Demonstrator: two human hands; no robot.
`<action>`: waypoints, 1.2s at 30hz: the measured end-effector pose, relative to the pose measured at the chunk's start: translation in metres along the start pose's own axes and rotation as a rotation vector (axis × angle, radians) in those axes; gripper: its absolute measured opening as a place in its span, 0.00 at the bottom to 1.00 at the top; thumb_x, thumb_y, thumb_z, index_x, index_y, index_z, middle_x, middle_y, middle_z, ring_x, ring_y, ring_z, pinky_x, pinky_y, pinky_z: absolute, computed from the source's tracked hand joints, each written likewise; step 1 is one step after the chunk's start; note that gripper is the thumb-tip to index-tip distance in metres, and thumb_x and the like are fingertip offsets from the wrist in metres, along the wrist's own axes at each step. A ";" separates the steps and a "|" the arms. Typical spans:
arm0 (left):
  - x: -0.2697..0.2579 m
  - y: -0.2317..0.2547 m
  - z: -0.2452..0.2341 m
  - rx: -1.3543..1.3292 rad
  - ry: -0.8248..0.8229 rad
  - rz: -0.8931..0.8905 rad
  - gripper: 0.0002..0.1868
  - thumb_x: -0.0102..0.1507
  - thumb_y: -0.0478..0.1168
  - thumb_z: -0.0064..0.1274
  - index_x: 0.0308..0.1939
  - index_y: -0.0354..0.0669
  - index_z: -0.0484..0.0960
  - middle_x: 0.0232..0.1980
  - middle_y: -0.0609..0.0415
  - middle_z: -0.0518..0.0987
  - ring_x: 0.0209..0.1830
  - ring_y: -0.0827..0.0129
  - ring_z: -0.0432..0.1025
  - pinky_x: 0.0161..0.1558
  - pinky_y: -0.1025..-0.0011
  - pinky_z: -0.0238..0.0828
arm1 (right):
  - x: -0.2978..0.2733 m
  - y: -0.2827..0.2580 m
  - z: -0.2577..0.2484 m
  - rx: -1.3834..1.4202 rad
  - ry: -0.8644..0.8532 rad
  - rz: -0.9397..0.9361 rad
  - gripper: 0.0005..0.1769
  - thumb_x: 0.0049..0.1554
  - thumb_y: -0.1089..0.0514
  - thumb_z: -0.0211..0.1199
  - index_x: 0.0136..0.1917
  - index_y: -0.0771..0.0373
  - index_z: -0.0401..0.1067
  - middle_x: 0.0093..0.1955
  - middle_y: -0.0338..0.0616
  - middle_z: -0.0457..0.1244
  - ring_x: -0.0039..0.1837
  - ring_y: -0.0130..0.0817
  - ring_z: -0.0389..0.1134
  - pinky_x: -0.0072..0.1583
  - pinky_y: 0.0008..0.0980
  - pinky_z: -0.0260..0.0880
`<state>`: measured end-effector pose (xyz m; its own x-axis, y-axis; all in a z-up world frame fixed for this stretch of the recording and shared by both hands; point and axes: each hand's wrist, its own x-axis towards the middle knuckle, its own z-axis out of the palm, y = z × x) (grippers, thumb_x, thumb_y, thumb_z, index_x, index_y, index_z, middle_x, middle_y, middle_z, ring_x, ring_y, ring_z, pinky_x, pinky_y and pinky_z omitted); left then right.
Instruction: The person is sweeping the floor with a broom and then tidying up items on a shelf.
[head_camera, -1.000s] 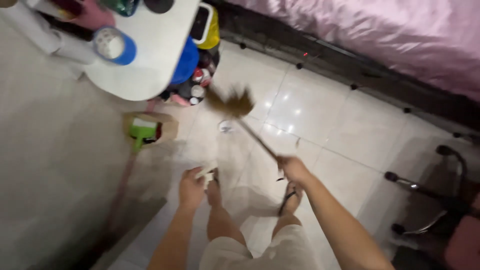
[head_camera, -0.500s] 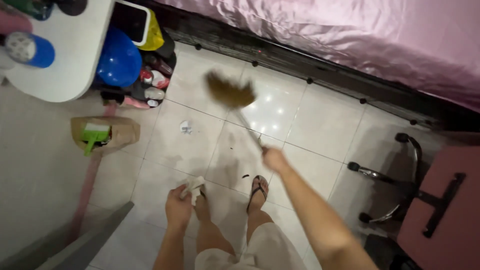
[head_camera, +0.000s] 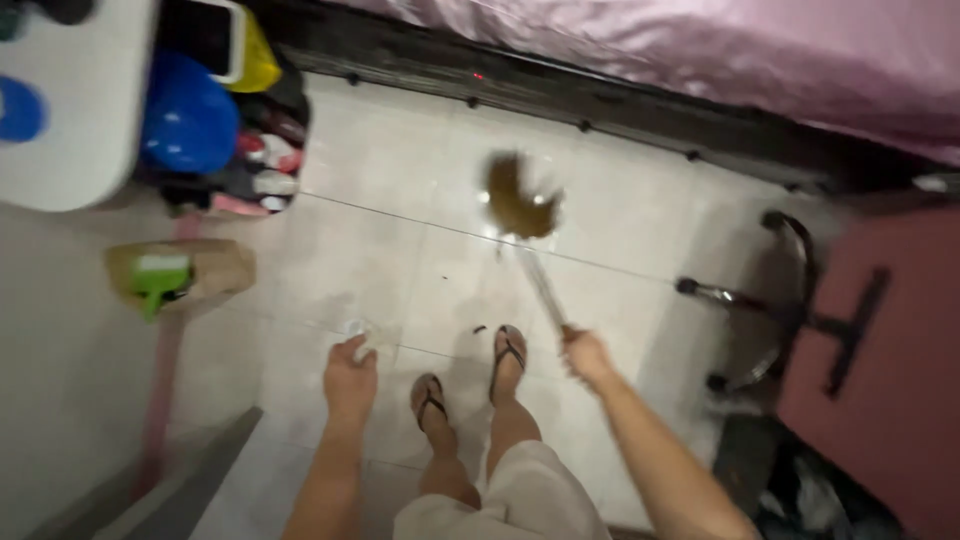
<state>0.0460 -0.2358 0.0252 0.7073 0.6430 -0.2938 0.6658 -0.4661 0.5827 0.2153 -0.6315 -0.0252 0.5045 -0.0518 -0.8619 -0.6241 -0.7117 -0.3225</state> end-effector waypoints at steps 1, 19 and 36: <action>-0.003 0.001 -0.001 -0.006 -0.022 0.015 0.19 0.58 0.38 0.62 0.53 0.41 0.85 0.49 0.42 0.79 0.45 0.49 0.75 0.50 0.59 0.73 | -0.020 0.014 0.016 0.011 0.019 0.016 0.18 0.64 0.53 0.50 0.55 0.63 0.77 0.32 0.45 0.63 0.29 0.34 0.63 0.32 0.36 0.65; -0.019 -0.048 -0.045 0.219 -0.201 0.303 0.18 0.60 0.39 0.60 0.54 0.44 0.86 0.51 0.41 0.80 0.50 0.45 0.75 0.54 0.57 0.72 | -0.069 0.260 0.021 0.779 0.235 0.227 0.20 0.66 0.50 0.51 0.40 0.66 0.70 0.25 0.37 0.53 0.24 0.30 0.51 0.26 0.36 0.49; -0.007 -0.010 0.003 0.116 -0.217 0.160 0.18 0.59 0.41 0.60 0.52 0.42 0.85 0.48 0.42 0.80 0.42 0.51 0.77 0.47 0.58 0.74 | -0.195 0.174 -0.008 0.498 0.272 0.214 0.15 0.61 0.60 0.53 0.56 0.58 0.79 0.26 0.39 0.61 0.24 0.27 0.57 0.27 0.31 0.57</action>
<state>0.0353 -0.2371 0.0194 0.8316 0.4162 -0.3677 0.5554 -0.6253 0.5482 0.0135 -0.7509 0.0903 0.4306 -0.3812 -0.8181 -0.8995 -0.2556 -0.3544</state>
